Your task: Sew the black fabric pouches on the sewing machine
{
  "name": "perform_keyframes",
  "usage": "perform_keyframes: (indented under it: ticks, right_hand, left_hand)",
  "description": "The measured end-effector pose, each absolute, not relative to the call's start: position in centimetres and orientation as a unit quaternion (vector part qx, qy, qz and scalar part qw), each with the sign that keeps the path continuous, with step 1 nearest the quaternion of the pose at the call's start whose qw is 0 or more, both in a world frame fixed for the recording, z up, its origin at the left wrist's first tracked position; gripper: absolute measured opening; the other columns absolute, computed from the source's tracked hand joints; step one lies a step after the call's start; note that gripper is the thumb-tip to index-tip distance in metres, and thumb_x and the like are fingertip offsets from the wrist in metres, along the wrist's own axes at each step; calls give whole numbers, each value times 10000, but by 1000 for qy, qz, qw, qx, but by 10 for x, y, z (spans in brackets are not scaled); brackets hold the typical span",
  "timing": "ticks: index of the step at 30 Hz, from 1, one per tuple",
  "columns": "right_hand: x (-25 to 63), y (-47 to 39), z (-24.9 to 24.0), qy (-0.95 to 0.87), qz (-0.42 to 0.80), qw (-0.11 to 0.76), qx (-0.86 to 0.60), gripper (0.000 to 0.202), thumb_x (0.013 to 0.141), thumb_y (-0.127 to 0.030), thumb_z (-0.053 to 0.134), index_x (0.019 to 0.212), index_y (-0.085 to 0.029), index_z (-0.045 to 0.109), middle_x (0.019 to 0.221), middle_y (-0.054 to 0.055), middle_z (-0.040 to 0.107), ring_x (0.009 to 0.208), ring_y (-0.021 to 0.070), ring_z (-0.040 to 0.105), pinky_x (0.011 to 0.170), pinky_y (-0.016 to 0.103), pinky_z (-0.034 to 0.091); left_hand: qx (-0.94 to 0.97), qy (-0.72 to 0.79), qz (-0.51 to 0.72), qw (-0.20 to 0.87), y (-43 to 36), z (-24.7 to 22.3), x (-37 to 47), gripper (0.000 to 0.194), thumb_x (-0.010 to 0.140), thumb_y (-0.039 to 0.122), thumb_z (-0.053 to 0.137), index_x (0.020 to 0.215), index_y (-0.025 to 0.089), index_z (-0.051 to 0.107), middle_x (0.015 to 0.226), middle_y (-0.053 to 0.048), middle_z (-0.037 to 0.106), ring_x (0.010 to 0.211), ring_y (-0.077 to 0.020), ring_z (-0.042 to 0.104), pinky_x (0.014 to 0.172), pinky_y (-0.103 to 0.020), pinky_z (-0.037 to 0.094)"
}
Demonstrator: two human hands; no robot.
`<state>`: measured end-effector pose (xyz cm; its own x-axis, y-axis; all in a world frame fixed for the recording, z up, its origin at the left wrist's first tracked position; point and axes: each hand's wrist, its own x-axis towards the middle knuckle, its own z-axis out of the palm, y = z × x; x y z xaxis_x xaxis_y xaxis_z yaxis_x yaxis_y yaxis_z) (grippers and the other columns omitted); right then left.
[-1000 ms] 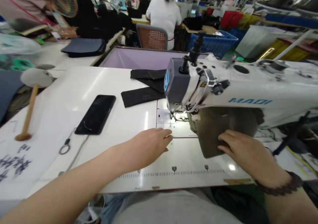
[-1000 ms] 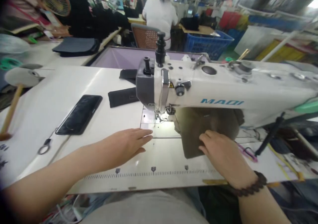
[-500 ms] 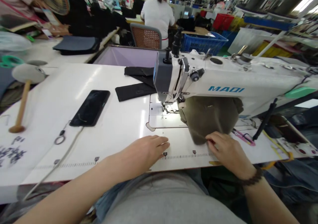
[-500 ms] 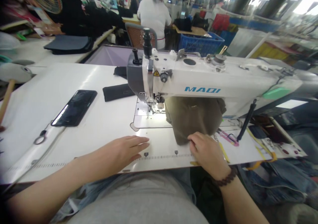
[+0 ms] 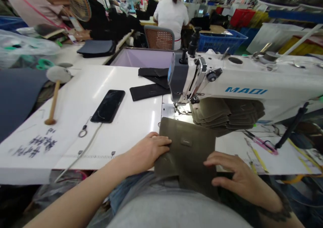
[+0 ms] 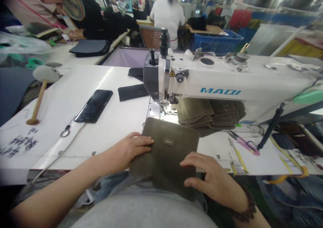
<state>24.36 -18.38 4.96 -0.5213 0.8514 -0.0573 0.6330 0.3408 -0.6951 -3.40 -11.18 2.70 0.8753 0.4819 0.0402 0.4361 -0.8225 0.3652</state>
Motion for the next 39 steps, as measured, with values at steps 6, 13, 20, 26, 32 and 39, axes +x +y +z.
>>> perform_keyframes:
  ticks: [6, 13, 20, 26, 32, 39]
  right_hand:
    - [246, -173, 33, -852, 283, 148, -415, 737, 665, -559, 593, 1280, -205, 395, 1246, 103, 494, 1132, 217, 467, 929, 332, 412]
    - [198, -135, 16, -684, 287, 299, -601, 313, 791, -363, 521, 1050, -190, 559, 860, 43, 667, 772, 187, 631, 668, 278, 522]
    - [191, -126, 5, -704, 215, 310, -602, 392, 794, -358, 514, 1161, -218, 516, 705, 6, 617, 510, 129, 557, 489, 247, 467]
    - [187, -119, 3, -757, 101, 268, -587, 326, 849, -313, 416, 1098, -175, 574, 800, 52, 603, 715, 158, 592, 618, 265, 484]
    - [185, -114, 1, -786, 90, 231, -567, 329, 863, -299, 385, 1102, -183, 578, 864, 63, 571, 759, 156, 592, 636, 255, 482]
    - [183, -109, 3, -781, 60, 204, -587, 387, 875, -396, 339, 1012, -189, 637, 693, 23, 524, 579, 123, 567, 514, 225, 451]
  left_hand:
    - [882, 387, 135, 233, -127, 33, -85, 316, 780, 152, 471, 1084, 150, 556, 1099, -93, 598, 1014, -178, 560, 1039, -465, 256]
    - [773, 489, 242, 322, -111, 23, -76, 296, 715, 17, 421, 857, 153, 642, 1001, -46, 616, 881, -141, 594, 794, -260, 483]
    - [676, 603, 258, 336, -98, 10, -69, 272, 750, 97, 484, 989, 172, 590, 886, -16, 647, 829, -165, 602, 780, -310, 475]
    - [697, 578, 307, 294, -107, 5, -77, 465, 813, 154, 468, 1266, 189, 369, 913, -40, 581, 781, -139, 576, 724, -297, 498]
    - [745, 553, 273, 256, -114, 10, -81, 267, 822, 108, 449, 1066, 135, 555, 933, -62, 517, 826, -134, 542, 752, -266, 496]
    - [725, 588, 239, 268, -116, 10, -78, 329, 819, 103, 440, 1146, 119, 478, 981, -78, 489, 861, -154, 530, 787, -299, 497]
